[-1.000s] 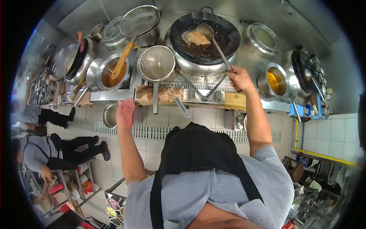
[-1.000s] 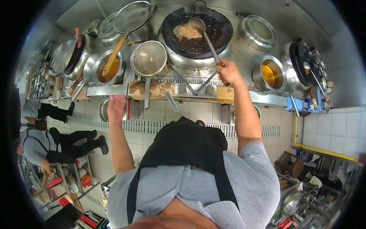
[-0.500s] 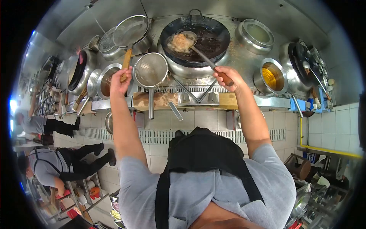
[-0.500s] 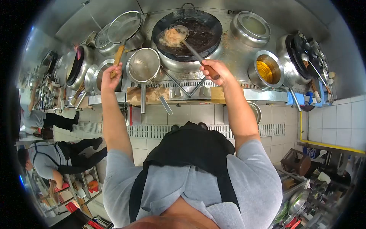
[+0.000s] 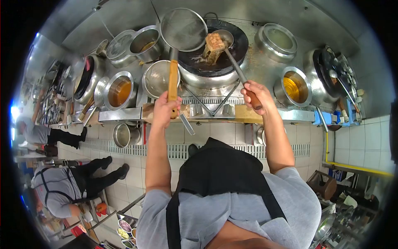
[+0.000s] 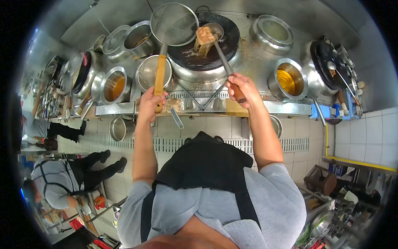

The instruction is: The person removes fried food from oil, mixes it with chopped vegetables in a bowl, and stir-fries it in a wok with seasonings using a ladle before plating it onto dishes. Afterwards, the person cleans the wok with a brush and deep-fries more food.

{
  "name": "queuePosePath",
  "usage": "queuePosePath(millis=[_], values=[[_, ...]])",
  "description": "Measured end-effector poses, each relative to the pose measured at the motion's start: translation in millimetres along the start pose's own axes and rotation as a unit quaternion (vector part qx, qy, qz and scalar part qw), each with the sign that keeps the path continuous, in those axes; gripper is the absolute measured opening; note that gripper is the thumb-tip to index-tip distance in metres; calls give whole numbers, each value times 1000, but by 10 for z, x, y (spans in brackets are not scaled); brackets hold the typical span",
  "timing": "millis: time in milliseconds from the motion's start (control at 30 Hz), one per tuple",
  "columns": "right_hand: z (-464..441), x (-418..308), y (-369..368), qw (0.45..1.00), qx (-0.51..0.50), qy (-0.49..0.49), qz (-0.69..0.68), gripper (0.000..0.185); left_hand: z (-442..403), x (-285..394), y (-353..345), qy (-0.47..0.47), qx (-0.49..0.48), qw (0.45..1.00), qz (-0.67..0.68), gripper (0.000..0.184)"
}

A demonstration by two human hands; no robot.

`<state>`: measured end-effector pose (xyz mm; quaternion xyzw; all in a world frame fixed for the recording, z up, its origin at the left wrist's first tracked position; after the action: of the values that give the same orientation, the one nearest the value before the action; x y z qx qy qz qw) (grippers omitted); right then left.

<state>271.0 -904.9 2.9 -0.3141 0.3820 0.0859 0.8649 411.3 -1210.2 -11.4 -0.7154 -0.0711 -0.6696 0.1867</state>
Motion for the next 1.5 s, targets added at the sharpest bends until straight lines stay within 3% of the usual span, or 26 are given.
queuePosePath(millis=[267,367,400,500,533,633,667,767,800,833,900,1000,1067,1133,1233,1267,1367,1400,1500], values=[[-319,-348,77,994,52,-4,98,16,-201,-259,-525,69,-64,975,202,38],[-593,-359,225,973,104,12,206,24,-256,-253,-594,85,-57,972,210,31],[-688,-328,336,957,147,31,246,41,-280,-262,-600,90,-62,972,207,35],[-686,-375,513,856,283,165,399,60,-331,-283,-564,102,-64,970,213,43],[-632,-345,628,854,314,160,382,70,-332,-300,-547,104,-58,968,223,44],[-211,-211,806,899,310,165,260,72,-308,-311,-501,98,-44,968,225,46],[-118,-159,930,879,326,218,271,72,-271,-318,-503,97,-41,969,222,48],[122,394,1282,913,337,142,180,69,-148,-298,-489,97,-15,964,246,53],[107,635,1509,899,371,127,197,68,-57,-371,-443,105,0,963,247,70],[147,719,1618,867,401,165,247,68,59,-473,-438,111,-6,958,265,72],[206,916,1758,790,456,226,343,69,355,-729,-443,132,-21,947,293,76],[58,1190,1996,784,486,134,363,62,1014,-1310,-697,247,-87,952,157,69],[-98,1336,2166,775,487,107,388,58,1378,-1722,-925,316,-138,937,64,54],[-157,1410,2207,790,451,58,412,59,1452,-2188,-1051,333,-184,925,-10,46],[156,1344,2177,773,479,96,404,60,1465,-2806,-1324,364,-265,887,-106,44],[323,1389,2218,740,507,154,415,58,1427,-3011,-1433,370,-296,870,-134,44],[901,1774,2435,810,462,111,342,56,1431,-3648,-1627,407,-345,832,-152,46],[1187,2041,2510,843,457,40,282,55,1371,-3892,-1569,414,-302,847,-139,45],[2114,3301,2875,780,527,-110,319,55,1034,-4710,-1415,428,-166,883,-94,42]])
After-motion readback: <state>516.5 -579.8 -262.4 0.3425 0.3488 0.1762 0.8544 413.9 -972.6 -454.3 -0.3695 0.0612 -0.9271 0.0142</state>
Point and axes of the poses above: each hand's wrist, its own z-axis away from the middle knuckle, its own y-axis out of the back of the hand, x = y × z, the point moved 10 cm from there along -z, towards the middle knuckle, and after that the axes turned 15 degrees about -y, right-handed, at the moved point
